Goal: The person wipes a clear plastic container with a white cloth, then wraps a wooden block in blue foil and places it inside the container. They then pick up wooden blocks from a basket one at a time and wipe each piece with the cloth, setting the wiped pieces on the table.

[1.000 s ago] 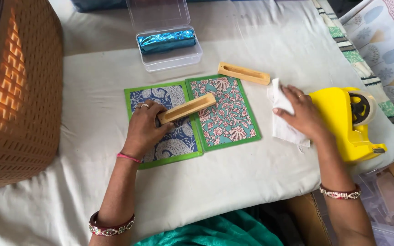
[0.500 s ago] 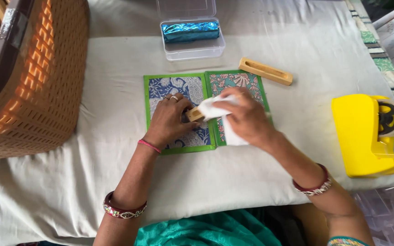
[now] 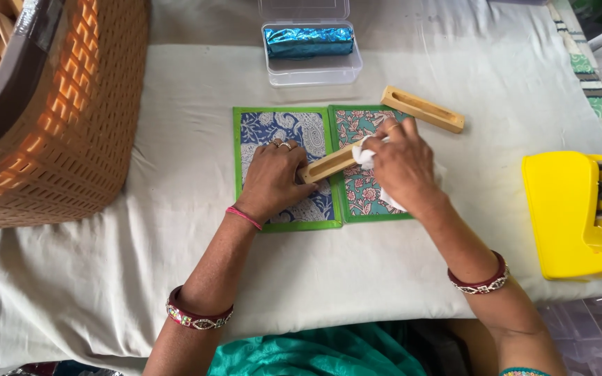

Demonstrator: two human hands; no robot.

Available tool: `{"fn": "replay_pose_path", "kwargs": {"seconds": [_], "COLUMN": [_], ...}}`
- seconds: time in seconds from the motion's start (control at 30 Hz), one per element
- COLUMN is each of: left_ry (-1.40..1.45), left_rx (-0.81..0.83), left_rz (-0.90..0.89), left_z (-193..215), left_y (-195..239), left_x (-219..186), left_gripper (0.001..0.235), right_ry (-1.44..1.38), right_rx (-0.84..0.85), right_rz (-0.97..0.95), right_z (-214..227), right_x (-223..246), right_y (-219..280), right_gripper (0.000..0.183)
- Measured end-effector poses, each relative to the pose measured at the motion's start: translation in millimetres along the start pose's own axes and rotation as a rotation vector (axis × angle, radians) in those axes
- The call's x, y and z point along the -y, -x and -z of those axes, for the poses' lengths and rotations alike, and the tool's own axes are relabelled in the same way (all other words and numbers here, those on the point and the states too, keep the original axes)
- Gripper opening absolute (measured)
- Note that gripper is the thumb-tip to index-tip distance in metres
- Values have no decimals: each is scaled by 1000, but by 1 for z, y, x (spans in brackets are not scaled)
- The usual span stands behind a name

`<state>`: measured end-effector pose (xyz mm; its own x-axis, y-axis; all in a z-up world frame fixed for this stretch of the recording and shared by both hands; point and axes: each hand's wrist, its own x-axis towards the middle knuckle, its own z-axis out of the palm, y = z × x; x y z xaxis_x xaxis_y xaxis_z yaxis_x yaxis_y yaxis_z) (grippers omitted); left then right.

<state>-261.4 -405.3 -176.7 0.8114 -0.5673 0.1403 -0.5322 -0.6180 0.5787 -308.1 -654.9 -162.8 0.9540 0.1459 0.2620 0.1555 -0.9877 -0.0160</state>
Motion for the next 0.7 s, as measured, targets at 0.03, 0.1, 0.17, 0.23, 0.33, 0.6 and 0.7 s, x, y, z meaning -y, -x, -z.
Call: {"fn": "replay_pose_path", "kwargs": {"seconds": [0.03, 0.1, 0.17, 0.23, 0.33, 0.6, 0.7], "left_ry": [0, -1, -5, -11, -31, -7, -20], "left_rx": [1, -1, -35, -65, -99, -48, -47], "left_rz": [-1, -8, -35, -60, -81, -59, -44], "left_z": [-1, -3, -10, -15, -14, -3, -3], "left_y": [0, -1, -3, -2, -2, -1, -1], "left_x": [1, 3, 9, 13, 11, 0, -2], "left_gripper": [35, 35, 33, 31, 29, 36, 36], "right_ry": [0, 120, 82, 39, -87, -10, 34], "right_rx": [1, 15, 12, 12, -29, -9, -55], "right_rz": [-2, 86, 116, 146, 220, -44, 105], "right_z": [-7, -21, -23, -23, -17, -6, -31], "right_x": [7, 20, 42, 58, 55, -2, 21], "right_y": [0, -2, 0, 3, 5, -1, 5], "right_gripper": [24, 19, 16, 15, 8, 20, 9]}}
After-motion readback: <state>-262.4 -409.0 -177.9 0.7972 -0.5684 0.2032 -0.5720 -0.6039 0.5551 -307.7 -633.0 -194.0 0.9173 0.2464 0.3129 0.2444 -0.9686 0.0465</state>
